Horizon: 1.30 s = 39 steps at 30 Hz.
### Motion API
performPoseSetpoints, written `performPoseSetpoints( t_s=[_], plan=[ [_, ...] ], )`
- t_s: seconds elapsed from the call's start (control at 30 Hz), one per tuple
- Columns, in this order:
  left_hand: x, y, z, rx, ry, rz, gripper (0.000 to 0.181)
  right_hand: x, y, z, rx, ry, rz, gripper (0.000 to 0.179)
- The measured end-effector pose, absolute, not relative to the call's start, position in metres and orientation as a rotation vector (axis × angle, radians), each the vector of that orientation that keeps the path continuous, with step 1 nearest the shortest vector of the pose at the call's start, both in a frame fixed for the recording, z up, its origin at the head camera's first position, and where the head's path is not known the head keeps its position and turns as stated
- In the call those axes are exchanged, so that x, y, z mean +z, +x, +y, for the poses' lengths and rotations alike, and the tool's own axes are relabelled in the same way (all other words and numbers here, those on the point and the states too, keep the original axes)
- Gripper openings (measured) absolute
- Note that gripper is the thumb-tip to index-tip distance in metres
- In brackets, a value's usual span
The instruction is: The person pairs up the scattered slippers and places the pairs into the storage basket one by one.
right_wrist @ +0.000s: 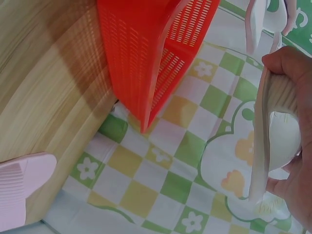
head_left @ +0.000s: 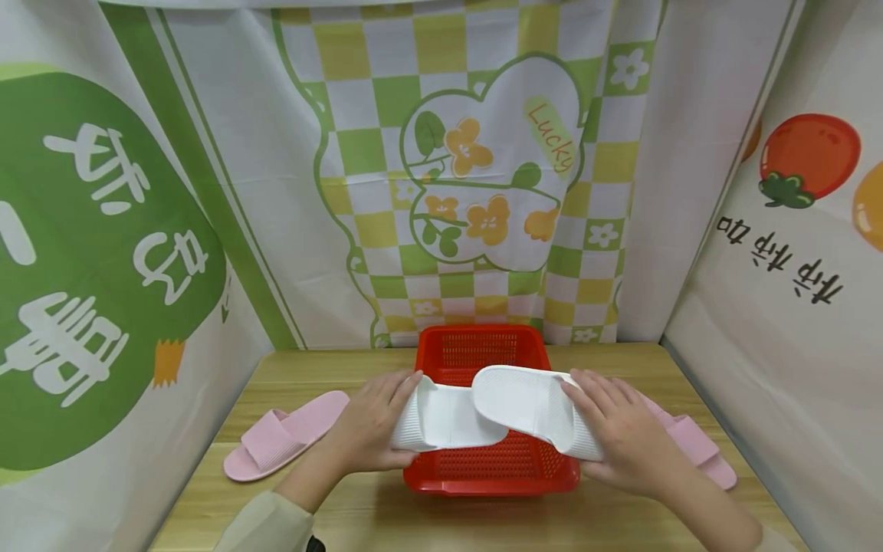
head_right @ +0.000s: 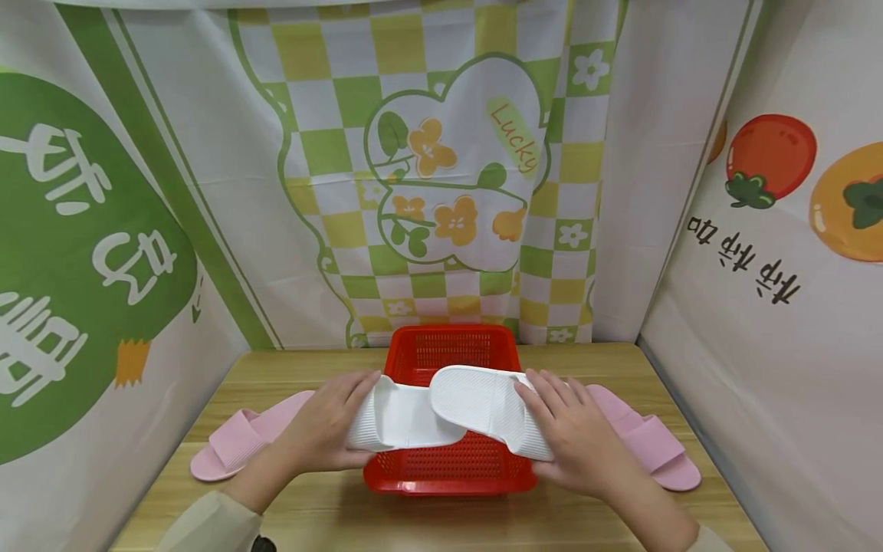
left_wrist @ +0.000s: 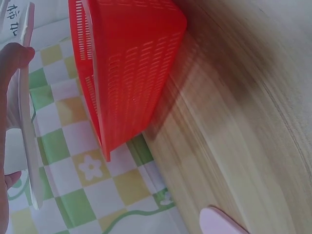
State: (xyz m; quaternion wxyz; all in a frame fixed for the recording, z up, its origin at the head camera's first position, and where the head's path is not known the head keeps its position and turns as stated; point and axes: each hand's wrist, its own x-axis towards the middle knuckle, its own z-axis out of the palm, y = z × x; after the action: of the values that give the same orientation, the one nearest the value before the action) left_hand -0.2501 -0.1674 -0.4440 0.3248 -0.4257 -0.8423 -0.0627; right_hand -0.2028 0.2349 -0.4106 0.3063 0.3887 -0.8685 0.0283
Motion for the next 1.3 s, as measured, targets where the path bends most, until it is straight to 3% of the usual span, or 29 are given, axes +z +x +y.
performPoseSetpoints(
  t_s=[1.3],
  plan=[
    [-0.438, -0.253, -0.130, -0.181, -1.268, -2.196, 0.107, -0.424, -0.207, 0.211, 0.091, 1.176, -2.313, 0.108]
  ],
)
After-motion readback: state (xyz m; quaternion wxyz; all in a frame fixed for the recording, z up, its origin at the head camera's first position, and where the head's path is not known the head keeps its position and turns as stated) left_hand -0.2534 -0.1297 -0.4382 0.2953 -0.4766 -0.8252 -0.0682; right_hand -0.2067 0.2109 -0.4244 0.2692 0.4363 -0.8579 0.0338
